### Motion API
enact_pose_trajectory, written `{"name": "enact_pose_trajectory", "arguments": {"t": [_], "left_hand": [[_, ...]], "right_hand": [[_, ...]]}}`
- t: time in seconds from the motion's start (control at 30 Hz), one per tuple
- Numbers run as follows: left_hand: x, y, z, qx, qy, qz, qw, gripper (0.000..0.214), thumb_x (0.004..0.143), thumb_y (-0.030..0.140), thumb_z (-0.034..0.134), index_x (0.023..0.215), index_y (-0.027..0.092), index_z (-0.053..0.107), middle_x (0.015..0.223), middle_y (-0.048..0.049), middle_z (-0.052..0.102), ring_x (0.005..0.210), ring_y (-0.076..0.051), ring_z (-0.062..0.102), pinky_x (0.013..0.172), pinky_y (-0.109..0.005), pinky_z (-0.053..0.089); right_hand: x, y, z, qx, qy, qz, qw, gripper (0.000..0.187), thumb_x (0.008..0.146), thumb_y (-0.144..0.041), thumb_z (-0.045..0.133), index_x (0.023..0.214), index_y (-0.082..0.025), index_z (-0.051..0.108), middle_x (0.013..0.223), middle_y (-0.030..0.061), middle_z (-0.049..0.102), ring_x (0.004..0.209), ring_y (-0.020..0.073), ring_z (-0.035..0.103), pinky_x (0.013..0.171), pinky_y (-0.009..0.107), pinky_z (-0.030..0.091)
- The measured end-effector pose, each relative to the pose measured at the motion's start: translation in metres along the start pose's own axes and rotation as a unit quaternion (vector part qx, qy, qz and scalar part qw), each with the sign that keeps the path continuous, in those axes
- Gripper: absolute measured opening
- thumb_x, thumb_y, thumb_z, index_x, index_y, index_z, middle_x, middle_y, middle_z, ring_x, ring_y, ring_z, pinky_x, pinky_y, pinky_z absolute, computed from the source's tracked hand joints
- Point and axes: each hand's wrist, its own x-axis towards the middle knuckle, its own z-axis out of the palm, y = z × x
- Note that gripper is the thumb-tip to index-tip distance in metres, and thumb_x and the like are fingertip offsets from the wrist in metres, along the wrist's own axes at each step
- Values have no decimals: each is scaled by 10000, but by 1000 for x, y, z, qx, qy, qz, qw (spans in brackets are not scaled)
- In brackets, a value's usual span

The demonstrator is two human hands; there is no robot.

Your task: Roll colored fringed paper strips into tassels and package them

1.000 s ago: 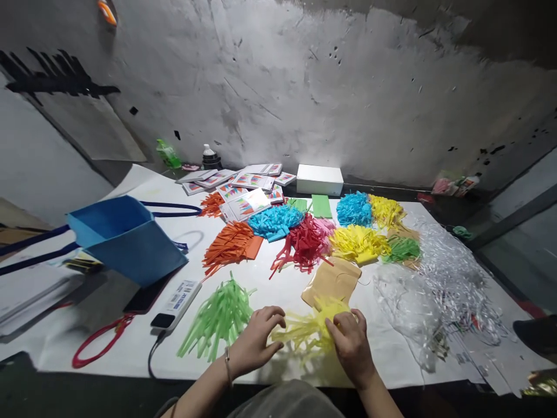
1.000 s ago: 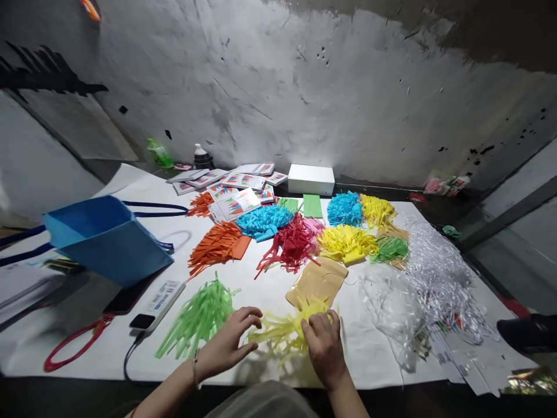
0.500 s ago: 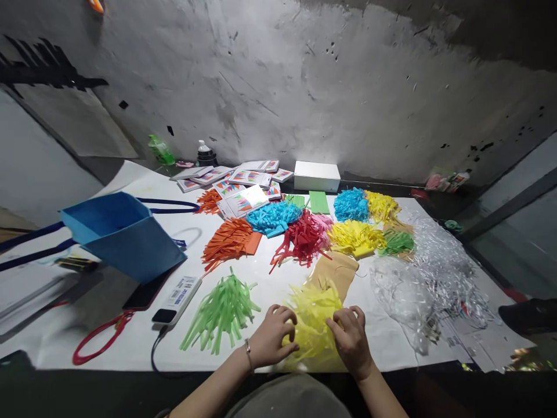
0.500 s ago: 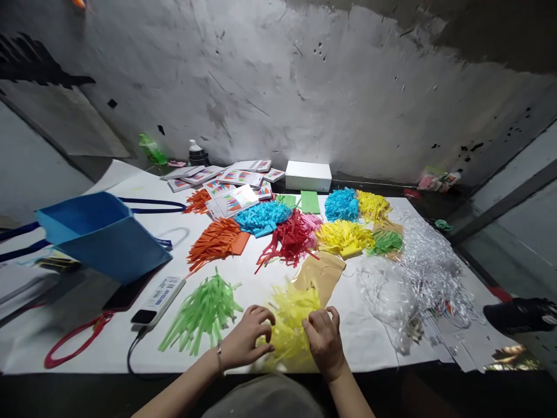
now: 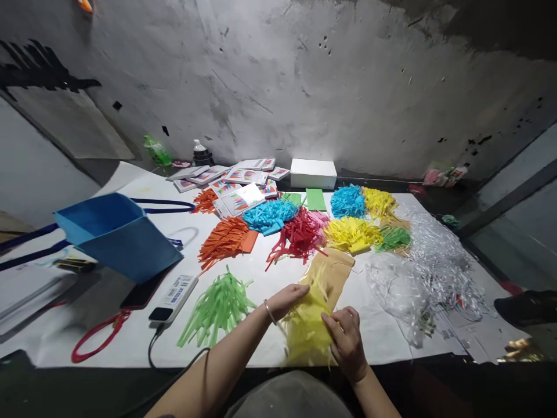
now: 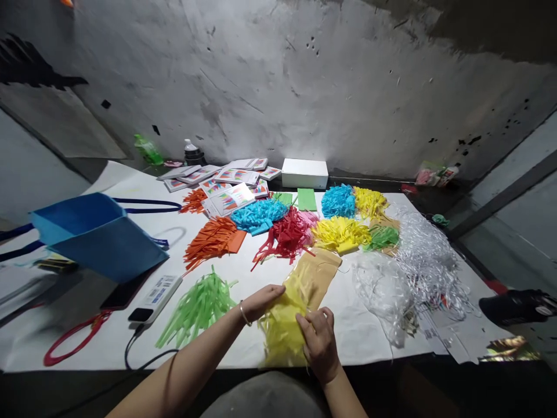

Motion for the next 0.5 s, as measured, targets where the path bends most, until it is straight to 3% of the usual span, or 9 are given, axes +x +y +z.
{"name": "enact_pose_trajectory", "arguments": {"t": [0.1, 0.2, 0.27, 0.37, 0.5], "left_hand": [[-9, -11, 14, -112, -21, -31, 993, 675, 753, 777, 391, 890, 157, 622, 777, -45, 659, 770, -198, 642, 733, -312, 484], [-17, -33, 34, -257, -85, -100, 957, 632, 745, 726, 497, 955, 147, 637, 859, -80, 689, 864, -221, 657, 808, -323, 477], [-17, -47, 48, -314, -126, -107, 935, 550, 725, 624, 621, 989, 142, 643, 876, -84, 699, 882, -228, 656, 830, -330, 471], [-11, -58, 68, -313, -165, -90, 931, 383, 684, 373, 743, 975, 140, 657, 824, -67, 699, 776, -199, 658, 774, -317, 484], [2, -51, 80, -252, -171, -91, 948, 246, 629, 234, 769, 808, 109, 656, 626, -14, 626, 568, -119, 593, 672, -269, 477]], "right_hand": [[-7, 3, 1, -12, 10, 41, 999, 573, 715, -2, 353, 1245, -146, 515, 921, 81, 513, 860, 215, 495, 860, 485, 351], [-13, 10, 6, -44, 18, 75, 996, 556, 709, 2, 343, 1208, -149, 538, 895, 72, 519, 860, 216, 493, 875, 479, 343], [-16, 18, 9, -64, 8, 89, 994, 495, 741, -6, 355, 1161, -161, 566, 847, 55, 523, 827, 206, 498, 866, 454, 352], [-18, 40, -1, -90, -19, 98, 991, 430, 773, -26, 364, 1111, -166, 590, 794, 38, 531, 778, 194, 508, 843, 425, 363], [-23, 72, -45, -166, 13, 113, 980, 452, 785, 1, 336, 1153, -146, 557, 841, 59, 582, 814, 198, 531, 883, 435, 344]]}}
